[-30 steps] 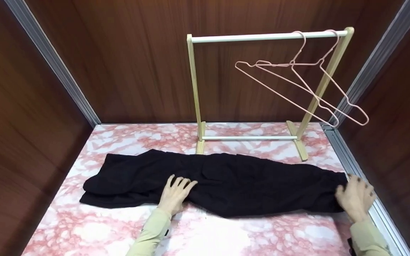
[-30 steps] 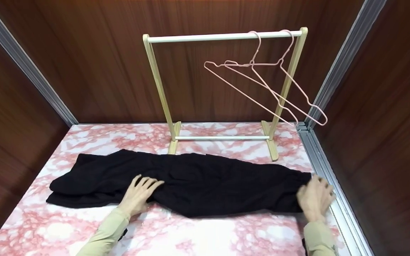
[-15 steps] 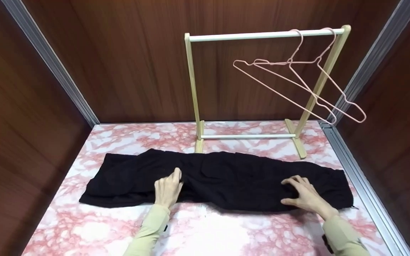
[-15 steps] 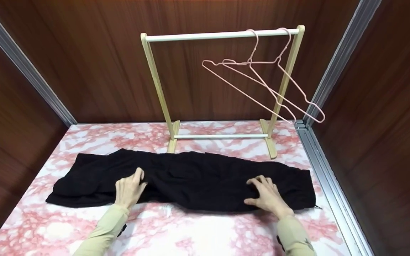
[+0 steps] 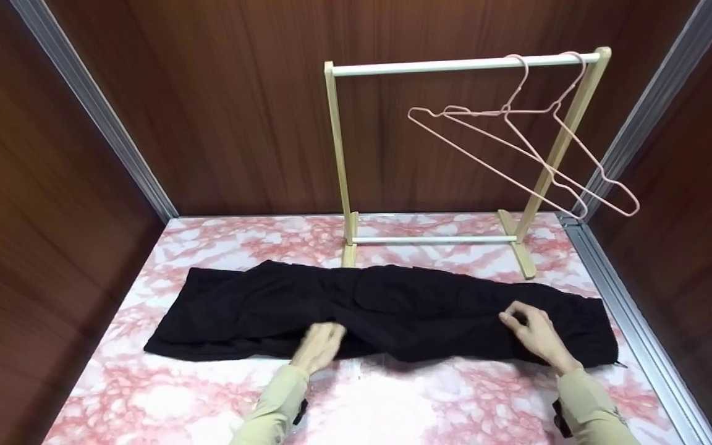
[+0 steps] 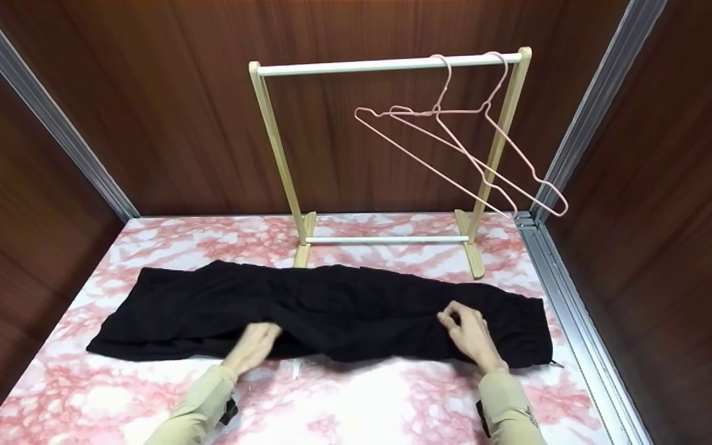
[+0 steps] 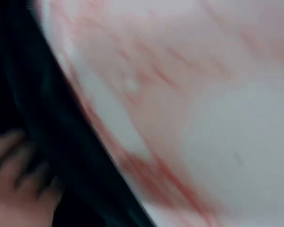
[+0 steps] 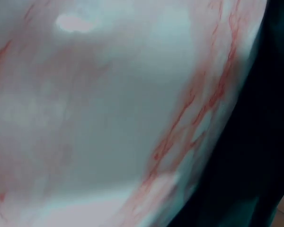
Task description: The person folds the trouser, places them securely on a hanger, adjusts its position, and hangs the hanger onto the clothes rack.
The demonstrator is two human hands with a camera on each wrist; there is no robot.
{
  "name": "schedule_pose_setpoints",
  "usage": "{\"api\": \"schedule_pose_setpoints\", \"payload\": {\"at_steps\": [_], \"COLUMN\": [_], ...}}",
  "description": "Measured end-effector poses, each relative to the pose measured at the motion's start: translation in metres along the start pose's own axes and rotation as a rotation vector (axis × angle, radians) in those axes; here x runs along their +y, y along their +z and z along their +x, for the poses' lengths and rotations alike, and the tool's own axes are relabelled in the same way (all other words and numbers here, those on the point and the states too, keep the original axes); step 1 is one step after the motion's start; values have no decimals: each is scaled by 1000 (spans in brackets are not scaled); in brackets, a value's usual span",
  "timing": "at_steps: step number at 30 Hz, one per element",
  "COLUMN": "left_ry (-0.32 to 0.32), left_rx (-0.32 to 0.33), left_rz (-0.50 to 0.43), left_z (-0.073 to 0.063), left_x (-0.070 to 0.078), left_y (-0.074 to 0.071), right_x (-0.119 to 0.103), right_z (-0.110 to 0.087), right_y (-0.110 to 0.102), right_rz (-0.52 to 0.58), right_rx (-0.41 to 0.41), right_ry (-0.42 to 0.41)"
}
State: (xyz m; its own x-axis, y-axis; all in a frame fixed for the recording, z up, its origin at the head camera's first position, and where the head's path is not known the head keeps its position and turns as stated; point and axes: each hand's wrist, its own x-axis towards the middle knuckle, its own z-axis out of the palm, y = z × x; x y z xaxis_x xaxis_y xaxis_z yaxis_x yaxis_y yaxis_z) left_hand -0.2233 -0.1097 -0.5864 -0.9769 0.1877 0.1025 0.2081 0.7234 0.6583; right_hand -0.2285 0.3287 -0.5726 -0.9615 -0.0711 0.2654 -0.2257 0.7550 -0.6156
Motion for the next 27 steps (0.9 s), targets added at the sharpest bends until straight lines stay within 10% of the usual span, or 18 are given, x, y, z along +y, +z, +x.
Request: {"api": "schedule_pose_setpoints", "payload": {"at_steps": [3, 8, 15, 27], "left_ry": [48, 134, 22, -12], "left_rx": [-186, -270, -435, -395], "left_rz": [-90, -126, -84, -273], "left_z": [-2, -1, 2, 5], "left_x": [6, 21, 51, 80], "left_y": [8, 25, 43, 75], "right_x": [-1, -4, -4, -6], "right_z": [2, 6, 7, 2], "right_y": [0, 2, 5, 3], "right_rz": [-15, -58, -63, -7], "right_rx": [-8, -20, -40, -155], "right_ry": [71, 132, 176, 134]}}
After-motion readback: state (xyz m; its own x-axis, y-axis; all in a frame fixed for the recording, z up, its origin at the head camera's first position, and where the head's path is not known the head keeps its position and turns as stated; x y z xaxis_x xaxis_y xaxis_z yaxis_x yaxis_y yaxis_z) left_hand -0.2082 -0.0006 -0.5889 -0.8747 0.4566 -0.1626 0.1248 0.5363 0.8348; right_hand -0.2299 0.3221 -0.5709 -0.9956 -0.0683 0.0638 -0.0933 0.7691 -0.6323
